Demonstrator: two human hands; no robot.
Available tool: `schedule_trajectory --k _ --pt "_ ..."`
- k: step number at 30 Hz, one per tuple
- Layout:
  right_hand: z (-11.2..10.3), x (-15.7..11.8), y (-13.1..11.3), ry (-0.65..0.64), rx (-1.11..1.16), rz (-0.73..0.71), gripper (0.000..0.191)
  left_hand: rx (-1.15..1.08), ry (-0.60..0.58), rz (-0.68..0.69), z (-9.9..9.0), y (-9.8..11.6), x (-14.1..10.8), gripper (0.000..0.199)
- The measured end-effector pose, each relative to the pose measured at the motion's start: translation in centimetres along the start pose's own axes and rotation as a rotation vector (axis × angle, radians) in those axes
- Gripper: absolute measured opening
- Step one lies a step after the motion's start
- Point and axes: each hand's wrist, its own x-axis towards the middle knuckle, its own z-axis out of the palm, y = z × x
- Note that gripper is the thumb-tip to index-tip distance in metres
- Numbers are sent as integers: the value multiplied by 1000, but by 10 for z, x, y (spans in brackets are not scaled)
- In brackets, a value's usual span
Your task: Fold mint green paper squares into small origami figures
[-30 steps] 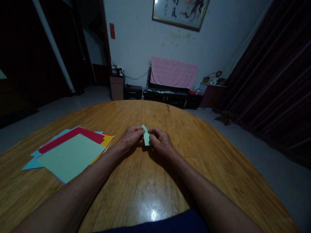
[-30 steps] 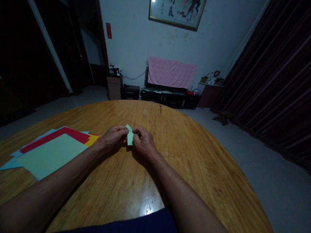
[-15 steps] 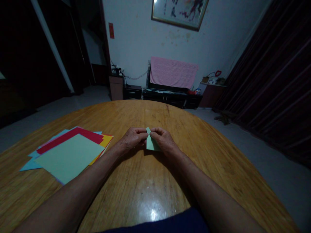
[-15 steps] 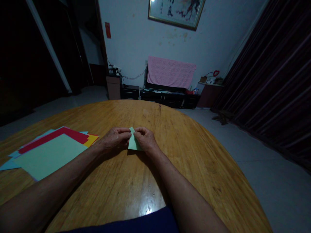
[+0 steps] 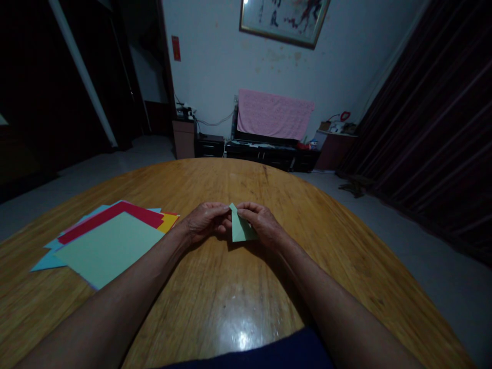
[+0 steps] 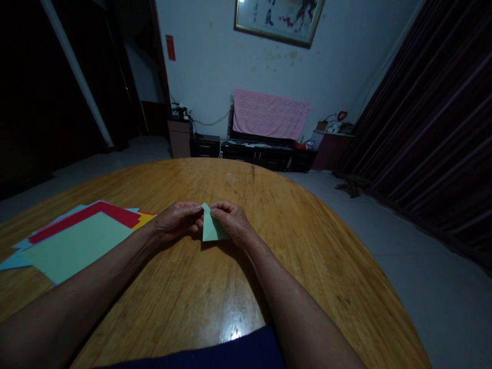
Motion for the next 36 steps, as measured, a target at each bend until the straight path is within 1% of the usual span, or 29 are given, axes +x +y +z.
schedule_trajectory --k 3,8,14,25,31,36 --pt "1 -2 -2 -9 -23 5 16 -34 -12 -33 -3 -1 0 23" --pt "0 -1 1 -23 -35 -11 17 -15 -45 -36 -3 -1 -2 25" --pt "0 -2 1 -3 -117 -25 17 33 -51 -41 -4 -3 -1 25" --pt "-2 -2 3 -22 -123 -3 14 69 -32 -34 -2 -3 -1 23" --pt "-5 1 6 -49 -86 40 14 38 -5 -24 -3 -6 -1 19" --pt "-10 4 11 -125 -46 65 12 26 -4 -23 0 -6 -1 14"
